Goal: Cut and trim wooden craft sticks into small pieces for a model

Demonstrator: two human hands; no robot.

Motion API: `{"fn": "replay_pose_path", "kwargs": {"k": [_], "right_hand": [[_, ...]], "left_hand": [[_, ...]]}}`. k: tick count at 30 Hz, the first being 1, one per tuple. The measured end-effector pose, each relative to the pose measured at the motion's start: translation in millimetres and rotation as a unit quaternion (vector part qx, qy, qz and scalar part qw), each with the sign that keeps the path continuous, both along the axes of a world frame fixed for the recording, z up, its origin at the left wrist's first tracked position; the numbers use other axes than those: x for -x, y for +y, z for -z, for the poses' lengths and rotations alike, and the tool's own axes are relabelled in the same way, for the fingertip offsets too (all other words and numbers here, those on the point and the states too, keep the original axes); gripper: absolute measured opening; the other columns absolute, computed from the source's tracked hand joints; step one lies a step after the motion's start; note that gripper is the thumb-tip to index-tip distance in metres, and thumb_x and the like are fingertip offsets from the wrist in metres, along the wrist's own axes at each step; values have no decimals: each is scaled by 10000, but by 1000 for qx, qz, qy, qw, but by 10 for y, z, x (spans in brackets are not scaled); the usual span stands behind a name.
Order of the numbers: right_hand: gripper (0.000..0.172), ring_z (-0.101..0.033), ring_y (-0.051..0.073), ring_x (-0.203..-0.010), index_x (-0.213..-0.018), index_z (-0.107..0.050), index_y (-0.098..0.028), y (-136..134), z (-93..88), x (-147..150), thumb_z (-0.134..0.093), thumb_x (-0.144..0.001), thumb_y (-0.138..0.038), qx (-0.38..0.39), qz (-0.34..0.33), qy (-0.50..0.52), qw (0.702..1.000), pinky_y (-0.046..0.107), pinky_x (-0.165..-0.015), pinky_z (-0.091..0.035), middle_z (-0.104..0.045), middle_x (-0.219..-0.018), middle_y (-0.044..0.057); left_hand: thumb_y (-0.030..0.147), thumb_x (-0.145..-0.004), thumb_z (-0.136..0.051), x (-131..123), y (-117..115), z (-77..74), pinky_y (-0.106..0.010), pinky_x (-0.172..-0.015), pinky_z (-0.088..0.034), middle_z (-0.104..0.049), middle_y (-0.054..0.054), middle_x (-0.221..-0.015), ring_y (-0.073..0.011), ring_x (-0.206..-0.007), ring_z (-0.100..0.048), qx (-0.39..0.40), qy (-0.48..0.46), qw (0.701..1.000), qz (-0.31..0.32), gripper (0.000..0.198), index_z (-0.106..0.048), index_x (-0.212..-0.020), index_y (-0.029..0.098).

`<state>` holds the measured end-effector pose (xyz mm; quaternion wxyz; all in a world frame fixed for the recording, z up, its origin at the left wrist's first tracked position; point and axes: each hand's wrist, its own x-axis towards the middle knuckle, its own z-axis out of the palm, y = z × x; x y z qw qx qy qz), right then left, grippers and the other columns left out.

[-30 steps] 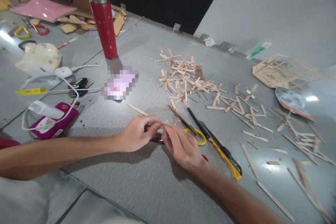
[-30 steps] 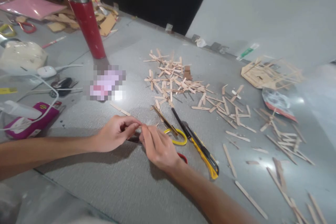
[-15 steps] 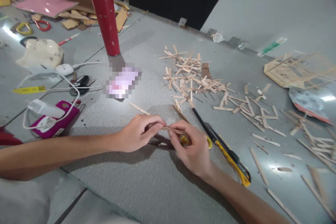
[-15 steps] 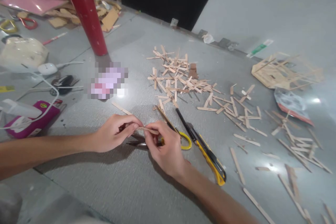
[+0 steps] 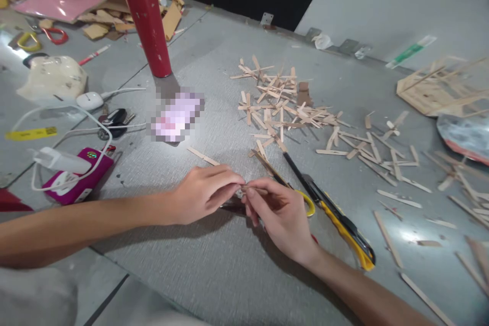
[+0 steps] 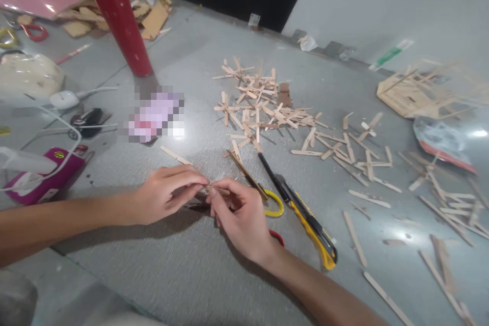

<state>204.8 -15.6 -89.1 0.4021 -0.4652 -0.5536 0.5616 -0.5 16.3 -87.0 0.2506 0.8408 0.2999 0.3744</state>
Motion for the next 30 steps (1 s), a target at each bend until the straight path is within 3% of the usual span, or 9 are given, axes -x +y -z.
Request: {"fn": "replay_pose_path", "kwargs": {"k": [6,16,22,27,30], "right_hand": [[174,-541,80,-447,-871,-689,-192,22,3,17,-675,-954,-345,-3,12,15,1000,196,-423,-470,-649,-628,-16],[220,-549,95,-479,-818,-697,-182,18,5,21,-659,-965,-342,-34,6,-39,999,221,-476,-479,-624,-581,-18],[234,-555,103,-448,-910,-710,-182,20,8,35,-663,-958,-406,-20,26,6,999,239,-416,-481,-682,-666,14],[281,-593,98,-480,-941,-684,-178,62,-12,45,-657,-961,-457,8,16,44,999,220,-419,-499,-709,-756,34],[298,-586,91,-466,-937,-684,-176,88,-13,49,-667,-951,-473,22,18,49,998,213,-408,-500,-697,-748,25]], "left_hand": [[125,-998,-560,-8,38,-26,-205,-645,-526,-736,-55,-838,-117,-699,-672,-5,-18,1000,11,111,-666,-1024,145],[113,-988,-592,4,29,8,-276,-693,-579,-770,-54,-898,-159,-732,-708,-235,76,968,-37,63,-628,-1029,146],[124,-985,-641,12,2,62,-282,-767,-549,-661,-47,-945,-154,-847,-620,-177,32,975,-128,109,-636,-1075,187],[56,-997,-565,60,24,179,-233,-741,-527,-637,-28,-951,-117,-794,-597,-164,28,982,-86,194,-638,-1113,193],[76,-1019,-519,65,26,174,-231,-767,-541,-655,-42,-982,-124,-834,-636,-165,41,982,-81,218,-635,-1167,187]]}}
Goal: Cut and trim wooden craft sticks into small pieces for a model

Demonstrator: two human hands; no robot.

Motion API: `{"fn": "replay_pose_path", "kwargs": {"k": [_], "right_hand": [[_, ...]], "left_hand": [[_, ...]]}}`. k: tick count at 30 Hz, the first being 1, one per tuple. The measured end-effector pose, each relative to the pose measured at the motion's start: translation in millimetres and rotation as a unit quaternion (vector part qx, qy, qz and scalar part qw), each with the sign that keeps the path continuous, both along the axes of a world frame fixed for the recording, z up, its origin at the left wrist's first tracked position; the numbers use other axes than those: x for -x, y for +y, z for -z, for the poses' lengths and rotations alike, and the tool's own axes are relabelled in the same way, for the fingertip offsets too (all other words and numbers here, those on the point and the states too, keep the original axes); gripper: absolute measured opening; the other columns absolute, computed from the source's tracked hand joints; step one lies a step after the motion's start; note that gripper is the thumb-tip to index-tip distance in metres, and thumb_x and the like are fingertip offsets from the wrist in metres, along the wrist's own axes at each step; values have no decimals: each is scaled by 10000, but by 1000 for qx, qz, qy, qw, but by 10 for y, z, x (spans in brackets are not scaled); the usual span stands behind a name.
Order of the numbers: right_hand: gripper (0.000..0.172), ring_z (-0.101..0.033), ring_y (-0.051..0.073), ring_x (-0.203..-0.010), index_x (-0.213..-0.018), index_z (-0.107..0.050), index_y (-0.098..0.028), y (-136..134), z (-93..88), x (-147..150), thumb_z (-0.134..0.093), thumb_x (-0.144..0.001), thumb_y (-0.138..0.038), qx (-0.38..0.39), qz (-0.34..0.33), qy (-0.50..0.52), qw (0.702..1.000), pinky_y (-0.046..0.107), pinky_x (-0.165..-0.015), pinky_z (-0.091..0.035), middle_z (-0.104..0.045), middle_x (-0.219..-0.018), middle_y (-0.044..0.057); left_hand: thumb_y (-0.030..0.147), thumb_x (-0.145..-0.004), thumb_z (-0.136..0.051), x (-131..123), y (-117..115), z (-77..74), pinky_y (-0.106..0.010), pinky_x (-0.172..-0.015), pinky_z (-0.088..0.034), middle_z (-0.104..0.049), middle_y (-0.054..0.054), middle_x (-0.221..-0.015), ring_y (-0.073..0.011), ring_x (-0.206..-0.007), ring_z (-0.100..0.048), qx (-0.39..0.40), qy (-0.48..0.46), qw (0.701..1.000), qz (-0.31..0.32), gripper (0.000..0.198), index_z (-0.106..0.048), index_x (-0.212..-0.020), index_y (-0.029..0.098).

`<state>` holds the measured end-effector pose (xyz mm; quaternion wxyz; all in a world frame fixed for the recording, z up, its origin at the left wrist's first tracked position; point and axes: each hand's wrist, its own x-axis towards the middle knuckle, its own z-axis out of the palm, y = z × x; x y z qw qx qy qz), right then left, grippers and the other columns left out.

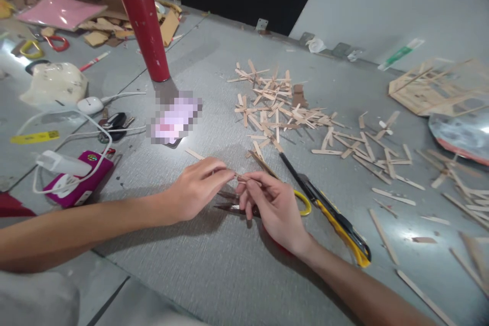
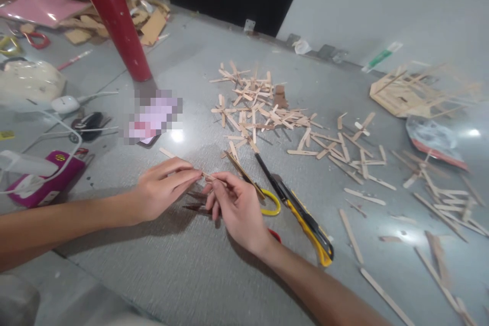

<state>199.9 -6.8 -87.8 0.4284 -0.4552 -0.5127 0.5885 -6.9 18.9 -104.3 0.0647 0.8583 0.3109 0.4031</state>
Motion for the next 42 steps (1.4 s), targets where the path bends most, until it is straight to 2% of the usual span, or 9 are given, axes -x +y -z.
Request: {"fn": "replay_pose_path", "kwargs": {"k": [9,12,17,24,30,34,37,40,42], "right_hand": [[360,-538,83,-428,-868,-654,-181,57,-53,-4,-672,-922,-537,19,-28,-43,999,216,-400,-479,-627,-639,-24],[375,-496,80,-402,-818,-635,-193,68,-69,-4,-683,-902,-555,20,-27,-48,998,220,-393,-454,-557,-568,-59],[381,-448,89,-362,-936,-653,-187,82,-52,-26,-712,-876,-559,36,-9,-35,999,234,-385,-399,-470,-478,-106],[355,-389,75,-412,-953,-666,-181,89,20,-49,-690,-921,-533,43,-16,36,998,225,-422,-386,-448,-498,-107],[358,-378,80,-422,-909,-643,-196,93,39,-54,-698,-912,-549,52,-30,62,996,221,-415,-370,-436,-513,-104],[366,-381,82,-414,-905,-648,-190,101,20,-50,-692,-916,-554,42,-31,50,997,227,-416,-376,-443,-501,-103],[374,-385,80,-412,-903,-642,-195,83,19,-44,-677,-922,-567,32,-23,41,998,226,-427,-386,-447,-498,-102],[359,-413,87,-426,-908,-648,-193,57,31,-33,-667,-935,-550,4,-10,24,1000,230,-444,-397,-464,-502,-91],[346,-433,95,-437,-911,-654,-191,44,40,-22,-653,-948,-535,-18,1,10,1000,239,-452,-407,-476,-507,-83]], "left_hand": [[61,-1026,-396,-18,-21,-163,-256,-646,-568,-700,-110,-1018,-161,-781,-695,-91,126,987,-28,261,-624,-1148,97],[46,-1012,-421,4,-12,-163,-271,-682,-595,-707,-125,-1048,-177,-828,-710,-68,124,990,-16,267,-628,-1177,84],[41,-1011,-396,42,-38,-128,-263,-720,-619,-698,-141,-1103,-190,-930,-728,-51,125,991,0,347,-589,-1294,91],[53,-1031,-377,-3,-67,-92,-231,-688,-620,-690,-145,-1093,-183,-925,-738,-62,93,994,8,365,-497,-1375,81],[82,-1041,-407,-50,-30,16,-220,-760,-616,-689,-126,-1133,-170,-968,-735,-44,54,997,14,363,-521,-1383,130],[128,-1050,-469,-76,-5,102,-200,-691,-597,-696,-68,-1002,-134,-813,-723,-39,9,999,-11,271,-575,-1297,157],[145,-1057,-485,-89,-24,83,-196,-684,-587,-696,-43,-932,-123,-768,-710,-38,-2,999,-26,215,-589,-1244,162],[120,-1062,-458,-117,-48,6,-217,-779,-598,-712,-77,-1037,-140,-896,-724,-14,-4,1000,3,197,-616,-1172,163],[127,-1047,-527,-153,-55,-47,-221,-805,-608,-723,-56,-1013,-129,-878,-726,10,-55,998,-14,129,-638,-1095,172]]}}
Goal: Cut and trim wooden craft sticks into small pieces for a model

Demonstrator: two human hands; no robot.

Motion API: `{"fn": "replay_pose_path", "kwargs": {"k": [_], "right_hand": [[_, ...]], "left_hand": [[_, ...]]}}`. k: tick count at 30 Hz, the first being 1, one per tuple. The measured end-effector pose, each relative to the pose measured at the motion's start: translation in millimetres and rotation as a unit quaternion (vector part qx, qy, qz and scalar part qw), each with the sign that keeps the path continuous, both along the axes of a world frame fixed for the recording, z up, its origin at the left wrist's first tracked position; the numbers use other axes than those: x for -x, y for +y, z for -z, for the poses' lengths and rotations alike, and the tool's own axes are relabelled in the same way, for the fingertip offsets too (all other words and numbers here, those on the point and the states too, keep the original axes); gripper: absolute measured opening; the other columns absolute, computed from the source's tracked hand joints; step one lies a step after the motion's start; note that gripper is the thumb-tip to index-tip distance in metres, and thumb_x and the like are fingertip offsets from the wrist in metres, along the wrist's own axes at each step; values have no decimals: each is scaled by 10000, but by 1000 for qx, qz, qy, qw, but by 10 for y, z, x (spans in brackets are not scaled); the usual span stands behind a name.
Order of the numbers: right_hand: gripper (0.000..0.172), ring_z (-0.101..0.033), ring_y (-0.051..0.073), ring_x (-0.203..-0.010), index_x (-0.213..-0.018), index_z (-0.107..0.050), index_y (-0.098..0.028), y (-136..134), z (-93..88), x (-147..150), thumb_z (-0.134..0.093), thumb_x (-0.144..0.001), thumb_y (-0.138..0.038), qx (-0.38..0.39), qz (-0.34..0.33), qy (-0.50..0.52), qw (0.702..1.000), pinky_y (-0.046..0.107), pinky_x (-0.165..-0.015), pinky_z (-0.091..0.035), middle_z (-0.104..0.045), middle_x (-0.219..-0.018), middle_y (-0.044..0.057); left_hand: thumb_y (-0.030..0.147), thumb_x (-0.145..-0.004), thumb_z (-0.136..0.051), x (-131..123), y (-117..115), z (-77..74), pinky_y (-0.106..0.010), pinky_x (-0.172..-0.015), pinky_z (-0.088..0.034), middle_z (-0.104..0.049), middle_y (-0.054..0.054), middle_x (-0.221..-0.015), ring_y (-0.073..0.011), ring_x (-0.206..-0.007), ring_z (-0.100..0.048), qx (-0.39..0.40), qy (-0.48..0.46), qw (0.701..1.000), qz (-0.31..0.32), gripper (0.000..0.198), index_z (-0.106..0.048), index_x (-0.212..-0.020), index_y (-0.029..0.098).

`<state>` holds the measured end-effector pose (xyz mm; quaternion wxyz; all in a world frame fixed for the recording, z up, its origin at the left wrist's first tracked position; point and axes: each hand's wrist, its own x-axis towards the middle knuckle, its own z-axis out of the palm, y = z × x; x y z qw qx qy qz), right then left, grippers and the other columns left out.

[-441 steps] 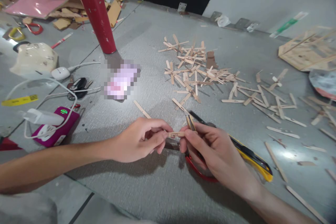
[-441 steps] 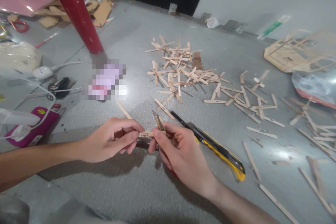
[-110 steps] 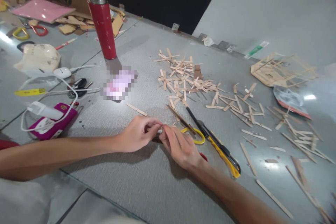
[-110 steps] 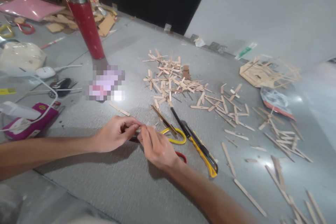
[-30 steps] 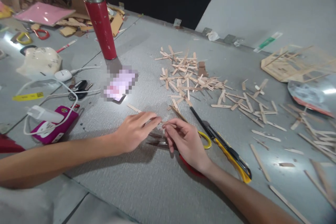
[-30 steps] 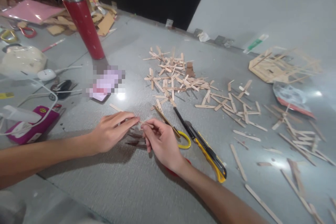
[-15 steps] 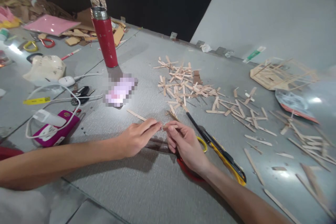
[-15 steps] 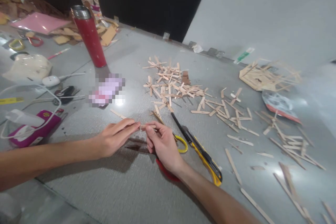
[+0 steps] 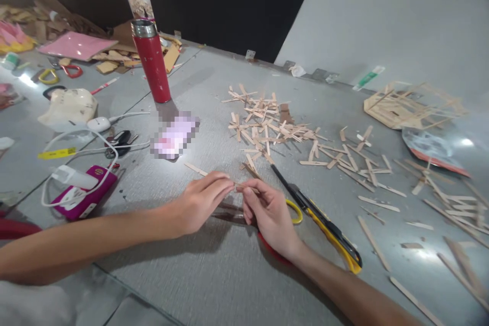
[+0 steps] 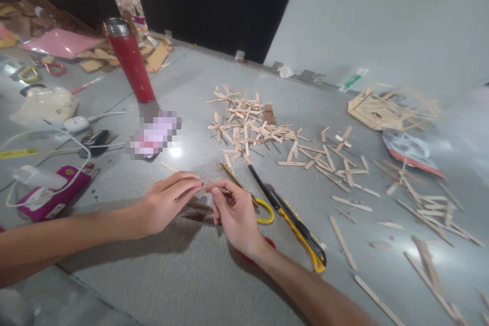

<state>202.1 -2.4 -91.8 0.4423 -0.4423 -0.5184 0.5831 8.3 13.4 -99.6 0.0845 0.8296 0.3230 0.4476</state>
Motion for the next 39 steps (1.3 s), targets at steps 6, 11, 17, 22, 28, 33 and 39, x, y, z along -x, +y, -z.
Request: {"fn": "replay_pose_path", "kwargs": {"k": [6,11,17,22,28,33,39], "right_hand": [[302,-458,110,-459,-920,-668,-192,-28,1,27,-609,-988,-480,-44,22,-49,998,256,-471,-392,-502,-527,-64],[265,-463,105,-491,-912,-664,-193,-49,28,11,-580,-1019,-420,-73,12,-67,995,255,-503,-385,-511,-555,-60],[248,-495,106,-529,-905,-661,-196,-47,43,-7,-564,-1032,-385,-97,-6,-83,992,251,-521,-391,-547,-602,-48],[256,-509,106,-538,-874,-657,-196,-62,43,17,-555,-1036,-366,-110,-1,-88,990,257,-525,-401,-551,-638,-39],[263,-526,110,-561,-849,-659,-197,-92,27,26,-525,-1047,-309,-149,-2,-127,981,268,-551,-411,-557,-660,-29],[249,-533,114,-572,-853,-665,-194,-110,20,27,-526,-1042,-279,-164,-6,-143,976,270,-563,-417,-568,-660,-27],[257,-524,110,-548,-827,-653,-196,-116,5,40,-531,-1037,-281,-162,-3,-139,977,262,-541,-414,-568,-644,-31]], "left_hand": [[184,-992,-655,-71,-17,-66,-285,-902,-638,-765,-105,-1115,-165,-976,-760,70,-79,994,-19,52,-697,-1000,154],[212,-995,-656,-58,-51,-75,-320,-929,-646,-770,-130,-1179,-195,-1027,-771,95,-71,993,-22,95,-731,-996,154],[172,-941,-718,-61,-84,-109,-311,-929,-645,-784,-116,-1159,-217,-1028,-778,164,-93,982,-33,41,-756,-926,166],[166,-900,-764,-63,-97,-149,-331,-941,-627,-783,-118,-1140,-215,-1016,-771,196,-105,975,-29,32,-748,-927,166],[133,-895,-752,-64,-86,-200,-281,-863,-596,-756,-71,-974,-171,-932,-736,212,-124,969,-13,76,-697,-856,167],[110,-912,-711,-71,-81,-227,-262,-837,-558,-714,-57,-942,-151,-901,-698,217,-122,968,-3,107,-662,-833,164],[115,-915,-692,-59,-69,-234,-263,-845,-541,-704,-59,-959,-149,-914,-690,242,-123,962,4,110,-643,-830,167]]}}
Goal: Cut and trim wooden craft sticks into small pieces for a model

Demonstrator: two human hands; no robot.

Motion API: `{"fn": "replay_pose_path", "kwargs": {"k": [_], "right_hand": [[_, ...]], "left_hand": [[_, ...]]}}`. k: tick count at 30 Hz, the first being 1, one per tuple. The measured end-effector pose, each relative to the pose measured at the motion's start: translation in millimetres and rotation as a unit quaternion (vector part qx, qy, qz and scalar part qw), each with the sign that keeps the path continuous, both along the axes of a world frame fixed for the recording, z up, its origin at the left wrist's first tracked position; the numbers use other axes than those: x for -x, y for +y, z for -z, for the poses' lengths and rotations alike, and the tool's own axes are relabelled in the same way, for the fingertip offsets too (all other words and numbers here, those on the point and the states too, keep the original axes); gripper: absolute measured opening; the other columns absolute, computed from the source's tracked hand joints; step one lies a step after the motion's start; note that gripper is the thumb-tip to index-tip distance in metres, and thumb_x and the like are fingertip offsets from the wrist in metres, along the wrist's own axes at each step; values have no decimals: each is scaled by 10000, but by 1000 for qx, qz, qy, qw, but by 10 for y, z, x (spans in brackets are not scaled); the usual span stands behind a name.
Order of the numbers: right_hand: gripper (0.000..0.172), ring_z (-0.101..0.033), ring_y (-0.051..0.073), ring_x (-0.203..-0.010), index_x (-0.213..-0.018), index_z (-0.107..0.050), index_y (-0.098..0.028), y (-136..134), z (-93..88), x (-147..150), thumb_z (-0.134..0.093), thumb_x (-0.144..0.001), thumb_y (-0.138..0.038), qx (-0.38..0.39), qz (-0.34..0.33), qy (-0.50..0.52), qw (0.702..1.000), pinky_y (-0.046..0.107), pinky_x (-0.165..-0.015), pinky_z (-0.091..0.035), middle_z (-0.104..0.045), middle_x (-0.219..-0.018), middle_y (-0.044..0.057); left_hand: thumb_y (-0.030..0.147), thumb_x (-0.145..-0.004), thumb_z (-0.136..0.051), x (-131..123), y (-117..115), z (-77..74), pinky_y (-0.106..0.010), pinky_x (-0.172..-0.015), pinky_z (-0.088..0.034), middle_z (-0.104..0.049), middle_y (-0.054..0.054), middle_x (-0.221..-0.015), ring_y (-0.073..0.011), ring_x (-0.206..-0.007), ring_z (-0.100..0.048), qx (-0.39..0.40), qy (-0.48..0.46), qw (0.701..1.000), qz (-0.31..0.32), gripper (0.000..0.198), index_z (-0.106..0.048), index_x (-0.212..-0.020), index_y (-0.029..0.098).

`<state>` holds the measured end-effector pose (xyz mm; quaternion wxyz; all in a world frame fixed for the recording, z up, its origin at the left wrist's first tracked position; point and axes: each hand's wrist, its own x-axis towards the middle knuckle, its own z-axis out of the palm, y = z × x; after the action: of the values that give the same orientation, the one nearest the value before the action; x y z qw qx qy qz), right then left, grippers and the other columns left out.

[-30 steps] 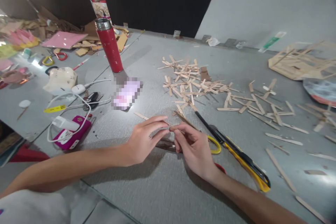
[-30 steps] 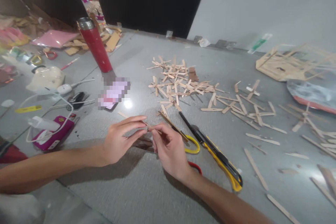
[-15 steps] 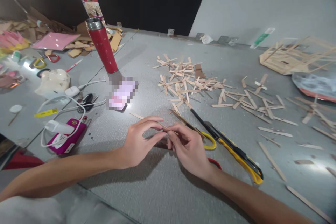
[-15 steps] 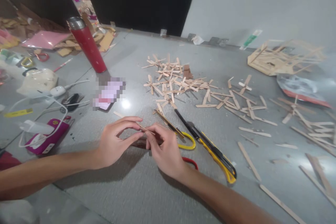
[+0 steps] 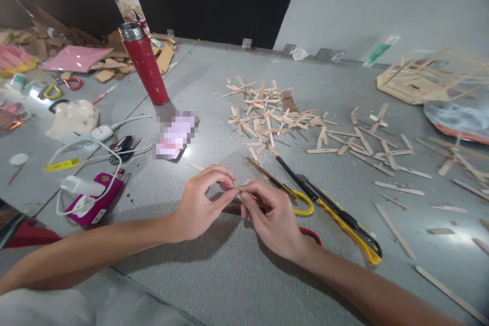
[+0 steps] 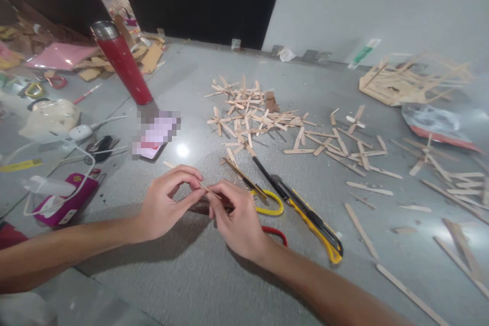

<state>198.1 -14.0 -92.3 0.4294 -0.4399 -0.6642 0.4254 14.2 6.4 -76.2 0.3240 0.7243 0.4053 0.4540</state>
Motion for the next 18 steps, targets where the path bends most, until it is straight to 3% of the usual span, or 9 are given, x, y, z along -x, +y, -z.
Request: {"fn": "replay_pose_path", "kwargs": {"k": [5,10,13,18], "right_hand": [[259,-527,110,-539,-840,-651,-199,25,5,11,-523,-1042,-301,15,-1,9,1000,258,-532,-419,-569,-642,-32],[240,-530,115,-527,-867,-665,-197,29,11,22,-547,-1033,-325,24,46,9,999,262,-539,-429,-577,-595,-34],[253,-518,112,-498,-890,-674,-188,33,5,9,-554,-1028,-363,45,40,42,997,255,-514,-423,-568,-563,-40],[311,-489,104,-465,-975,-694,-177,67,11,-34,-555,-1024,-451,98,16,88,991,242,-488,-400,-534,-536,-59]], "left_hand": [[114,-919,-682,8,15,7,-274,-849,-551,-708,-57,-966,-153,-918,-698,-8,11,1000,-2,111,-645,-833,172],[129,-897,-743,3,40,49,-265,-800,-592,-744,-46,-981,-159,-874,-739,-12,44,998,-35,122,-636,-880,186],[114,-951,-677,9,76,81,-247,-759,-605,-741,-43,-981,-139,-820,-735,-97,61,993,-17,93,-624,-950,190],[54,-990,-594,55,129,170,-224,-821,-608,-739,-52,-996,-131,-888,-732,-250,90,964,2,169,-647,-1082,185]]}}
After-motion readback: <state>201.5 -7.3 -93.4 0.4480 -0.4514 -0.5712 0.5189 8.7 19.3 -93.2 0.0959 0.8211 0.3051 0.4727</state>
